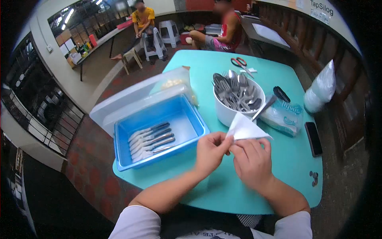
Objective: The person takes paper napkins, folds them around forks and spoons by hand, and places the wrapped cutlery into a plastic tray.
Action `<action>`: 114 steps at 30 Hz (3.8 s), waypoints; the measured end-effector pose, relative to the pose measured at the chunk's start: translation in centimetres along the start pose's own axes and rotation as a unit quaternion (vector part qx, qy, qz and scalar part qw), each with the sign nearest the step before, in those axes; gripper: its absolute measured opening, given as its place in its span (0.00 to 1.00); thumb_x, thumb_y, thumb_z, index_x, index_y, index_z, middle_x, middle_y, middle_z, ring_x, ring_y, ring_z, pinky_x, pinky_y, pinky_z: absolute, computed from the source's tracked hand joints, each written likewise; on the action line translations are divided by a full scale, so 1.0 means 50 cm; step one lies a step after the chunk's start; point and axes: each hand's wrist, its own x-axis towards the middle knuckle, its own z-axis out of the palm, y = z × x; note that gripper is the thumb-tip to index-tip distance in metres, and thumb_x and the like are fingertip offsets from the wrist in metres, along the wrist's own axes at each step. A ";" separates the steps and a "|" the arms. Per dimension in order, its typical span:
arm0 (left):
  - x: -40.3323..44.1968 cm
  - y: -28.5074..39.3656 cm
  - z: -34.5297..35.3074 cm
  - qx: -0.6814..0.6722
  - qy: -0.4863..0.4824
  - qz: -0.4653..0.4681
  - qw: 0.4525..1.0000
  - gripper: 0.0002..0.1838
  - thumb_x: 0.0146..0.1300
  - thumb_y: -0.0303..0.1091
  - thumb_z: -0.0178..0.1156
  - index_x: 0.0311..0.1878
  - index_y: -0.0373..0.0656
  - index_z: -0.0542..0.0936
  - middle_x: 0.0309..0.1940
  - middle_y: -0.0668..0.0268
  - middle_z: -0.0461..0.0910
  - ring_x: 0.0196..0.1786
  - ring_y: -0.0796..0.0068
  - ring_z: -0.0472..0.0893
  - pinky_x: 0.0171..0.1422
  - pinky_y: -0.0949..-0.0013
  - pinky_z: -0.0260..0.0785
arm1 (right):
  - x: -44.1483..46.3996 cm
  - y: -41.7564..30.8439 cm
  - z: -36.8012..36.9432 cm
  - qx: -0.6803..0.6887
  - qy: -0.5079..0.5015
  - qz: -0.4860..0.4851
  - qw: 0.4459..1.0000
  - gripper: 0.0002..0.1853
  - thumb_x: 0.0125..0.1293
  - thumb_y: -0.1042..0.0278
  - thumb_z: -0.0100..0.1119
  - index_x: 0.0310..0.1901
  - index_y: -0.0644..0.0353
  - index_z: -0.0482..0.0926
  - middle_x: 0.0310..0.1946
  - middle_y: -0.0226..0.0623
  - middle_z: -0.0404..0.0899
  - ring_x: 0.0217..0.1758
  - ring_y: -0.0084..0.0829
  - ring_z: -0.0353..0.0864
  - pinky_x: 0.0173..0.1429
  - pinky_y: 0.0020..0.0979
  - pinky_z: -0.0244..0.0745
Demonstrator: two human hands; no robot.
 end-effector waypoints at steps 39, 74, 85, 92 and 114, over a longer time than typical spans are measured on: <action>0.018 -0.033 0.003 0.014 0.005 -0.006 1.000 0.12 0.69 0.33 0.62 0.36 0.31 0.83 0.26 0.65 0.84 0.28 0.81 0.82 0.32 0.76 0.75 | -0.008 0.009 0.024 -0.067 -0.041 0.024 0.997 0.10 0.59 0.67 0.57 0.41 0.57 0.80 0.31 0.25 0.78 0.42 0.27 0.76 0.50 0.43 0.60; 0.017 0.033 -0.051 0.291 -0.277 0.059 0.914 0.07 0.57 0.29 0.65 0.28 0.35 0.82 0.21 0.51 0.77 0.22 0.54 0.77 0.29 0.57 0.68 | 0.003 0.070 0.005 0.111 -0.141 0.036 0.983 0.13 0.49 0.54 0.73 0.35 0.47 0.85 0.30 0.25 0.79 0.47 0.31 0.77 0.67 0.57 0.58; 0.010 0.036 -0.049 0.306 -0.361 0.113 0.874 0.09 0.64 0.33 0.63 0.36 0.35 0.82 0.24 0.52 0.77 0.26 0.54 0.78 0.32 0.56 0.68 | 0.000 0.108 0.001 0.302 -0.348 0.112 0.880 0.13 0.56 0.51 0.70 0.29 0.51 0.85 0.25 0.30 0.83 0.35 0.33 0.83 0.71 0.52 0.57; 0.004 0.042 -0.048 0.362 -0.380 0.123 0.842 0.12 0.62 0.37 0.67 0.36 0.35 0.82 0.24 0.52 0.78 0.27 0.53 0.78 0.33 0.56 0.68 | -0.011 0.117 0.011 0.315 -0.349 0.130 0.873 0.13 0.53 0.53 0.73 0.28 0.53 0.85 0.24 0.27 0.83 0.34 0.30 0.81 0.73 0.52 0.55; 0.017 0.025 -0.040 0.220 -0.254 -0.086 0.938 0.09 0.65 0.31 0.62 0.39 0.33 0.84 0.24 0.65 0.81 0.25 0.81 0.79 0.29 0.74 0.72 | 0.013 0.197 -0.029 0.131 -0.271 0.127 0.945 0.10 0.62 0.57 0.65 0.32 0.54 0.86 0.25 0.36 0.81 0.37 0.38 0.81 0.69 0.53 0.58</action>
